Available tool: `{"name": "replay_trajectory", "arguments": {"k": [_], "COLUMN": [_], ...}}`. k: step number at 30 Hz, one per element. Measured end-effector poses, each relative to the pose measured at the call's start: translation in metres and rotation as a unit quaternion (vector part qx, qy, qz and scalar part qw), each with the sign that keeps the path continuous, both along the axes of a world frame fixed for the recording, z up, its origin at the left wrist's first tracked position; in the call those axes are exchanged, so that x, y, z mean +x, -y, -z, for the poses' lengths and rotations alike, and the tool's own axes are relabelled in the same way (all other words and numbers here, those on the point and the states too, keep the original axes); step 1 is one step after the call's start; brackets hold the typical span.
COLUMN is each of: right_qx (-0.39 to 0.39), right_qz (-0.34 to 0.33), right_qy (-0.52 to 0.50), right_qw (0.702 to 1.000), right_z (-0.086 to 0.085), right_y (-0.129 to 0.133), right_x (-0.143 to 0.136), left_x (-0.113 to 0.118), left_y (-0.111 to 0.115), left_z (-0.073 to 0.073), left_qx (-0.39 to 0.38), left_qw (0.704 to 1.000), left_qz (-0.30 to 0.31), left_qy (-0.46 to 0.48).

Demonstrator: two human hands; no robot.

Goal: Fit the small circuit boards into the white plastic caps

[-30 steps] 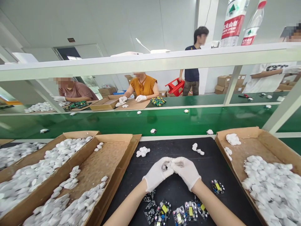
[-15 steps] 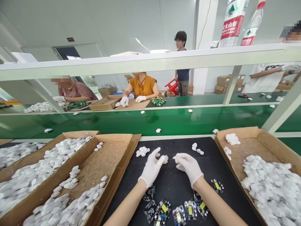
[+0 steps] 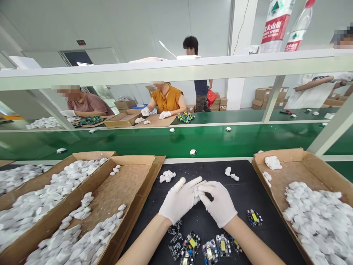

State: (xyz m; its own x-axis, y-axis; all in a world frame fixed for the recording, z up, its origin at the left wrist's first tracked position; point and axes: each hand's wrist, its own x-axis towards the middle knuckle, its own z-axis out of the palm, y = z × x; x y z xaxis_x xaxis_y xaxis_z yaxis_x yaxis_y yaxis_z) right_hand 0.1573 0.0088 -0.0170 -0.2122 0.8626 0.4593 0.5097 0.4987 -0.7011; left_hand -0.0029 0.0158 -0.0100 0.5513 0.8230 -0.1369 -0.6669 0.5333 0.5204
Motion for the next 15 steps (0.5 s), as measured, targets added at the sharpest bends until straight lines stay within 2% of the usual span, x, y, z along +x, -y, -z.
{"name": "replay_trajectory", "arguments": {"k": [5,9,10,12,15], "right_qx": [-0.131,-0.223,-0.228,-0.200,-0.083], "right_qz": [0.036,-0.006,-0.009,0.005,-0.004], "right_qy": [-0.103,-0.189,-0.200,-0.163,-0.002], "right_qw": [0.985,0.956,0.953,0.966,0.997], "right_z": [-0.001,-0.003,-0.002,0.000,0.005], "right_y": [0.001,0.002,0.002,0.002,0.005], "right_x": [0.000,-0.003,-0.004,-0.006,-0.008], "left_x": [0.001,0.001,0.002,0.005,0.009], "left_y": [-0.001,0.001,0.002,0.003,0.005], "left_z": [0.007,0.009,0.009,0.010,0.013], "left_qx": [0.024,0.018,0.015,0.007,-0.004], "left_qw": [0.996,0.990,0.988,0.985,0.984], "left_qz": [-0.073,-0.105,-0.112,-0.122,-0.122], "left_qy": [-0.046,-0.096,-0.109,-0.121,-0.126]}}
